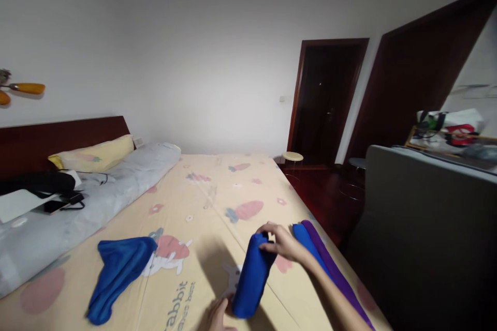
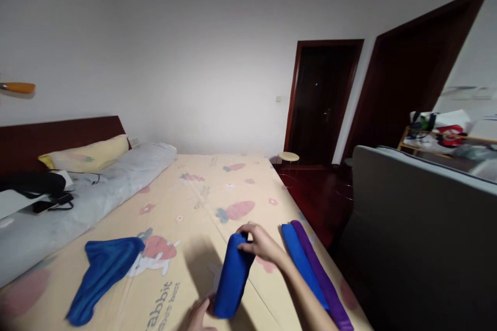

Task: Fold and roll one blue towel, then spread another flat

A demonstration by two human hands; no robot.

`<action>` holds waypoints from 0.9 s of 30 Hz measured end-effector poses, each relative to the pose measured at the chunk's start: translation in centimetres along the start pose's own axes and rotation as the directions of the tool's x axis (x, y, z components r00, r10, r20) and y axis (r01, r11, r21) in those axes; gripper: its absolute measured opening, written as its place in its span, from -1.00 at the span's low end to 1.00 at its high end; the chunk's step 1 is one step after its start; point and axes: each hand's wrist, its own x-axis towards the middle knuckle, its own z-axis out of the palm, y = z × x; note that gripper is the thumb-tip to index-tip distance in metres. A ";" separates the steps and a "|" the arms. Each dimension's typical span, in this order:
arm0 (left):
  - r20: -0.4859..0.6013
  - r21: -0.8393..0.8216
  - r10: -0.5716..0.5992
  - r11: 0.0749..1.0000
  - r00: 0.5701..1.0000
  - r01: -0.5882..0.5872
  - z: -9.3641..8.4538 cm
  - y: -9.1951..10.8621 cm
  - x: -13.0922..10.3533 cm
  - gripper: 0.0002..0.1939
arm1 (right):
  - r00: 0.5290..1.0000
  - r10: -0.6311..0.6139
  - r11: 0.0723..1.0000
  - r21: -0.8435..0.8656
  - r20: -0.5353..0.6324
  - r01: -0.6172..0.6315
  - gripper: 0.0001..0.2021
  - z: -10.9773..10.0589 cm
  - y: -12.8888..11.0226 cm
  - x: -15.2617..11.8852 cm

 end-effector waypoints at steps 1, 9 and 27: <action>-0.004 -0.012 -0.010 1.000 1.000 0.010 -0.3 -0.3 -0.2 -0.12 | 1.000 -0.003 1.000 -0.021 -0.009 0.003 -0.72 -1.6 1.0 0.5; -0.078 -0.094 -0.018 0.996 0.997 0.010 -1.3 -0.6 -1.1 -0.25 | 0.963 0.013 0.950 -0.298 -0.268 -0.095 -0.70 -12.8 9.0 2.5; -0.118 -0.272 0.027 0.961 0.993 -0.059 -0.7 -2.0 -1.2 -0.60 | 0.801 0.174 0.728 -0.473 -0.573 -0.497 -0.59 9.9 27.6 -25.6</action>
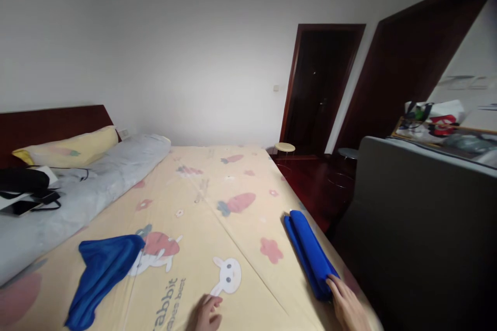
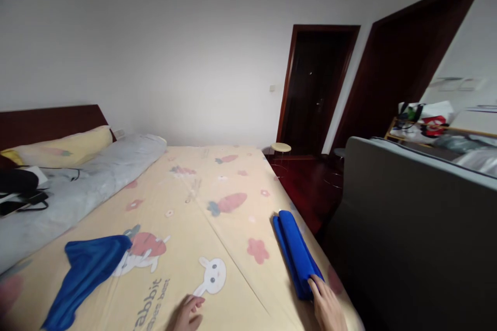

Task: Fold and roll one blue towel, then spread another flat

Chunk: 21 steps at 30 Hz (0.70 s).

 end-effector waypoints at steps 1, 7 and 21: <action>-0.002 0.011 0.001 1.000 1.000 -0.001 -0.1 0.3 -0.1 -0.59 | 0.999 0.048 0.999 0.001 0.026 -0.048 -0.60 -0.4 -0.6 0.4; -0.013 0.012 0.017 1.000 1.000 -0.017 0.2 0.0 -0.2 -0.62 | 0.867 0.489 0.872 -0.030 0.098 -0.489 -0.49 -3.4 -4.4 4.6; -0.056 -0.034 0.036 0.999 0.998 -0.038 1.0 -1.4 0.0 -0.78 | 0.704 0.661 0.750 -0.193 0.259 -0.633 -0.09 1.7 -4.8 3.9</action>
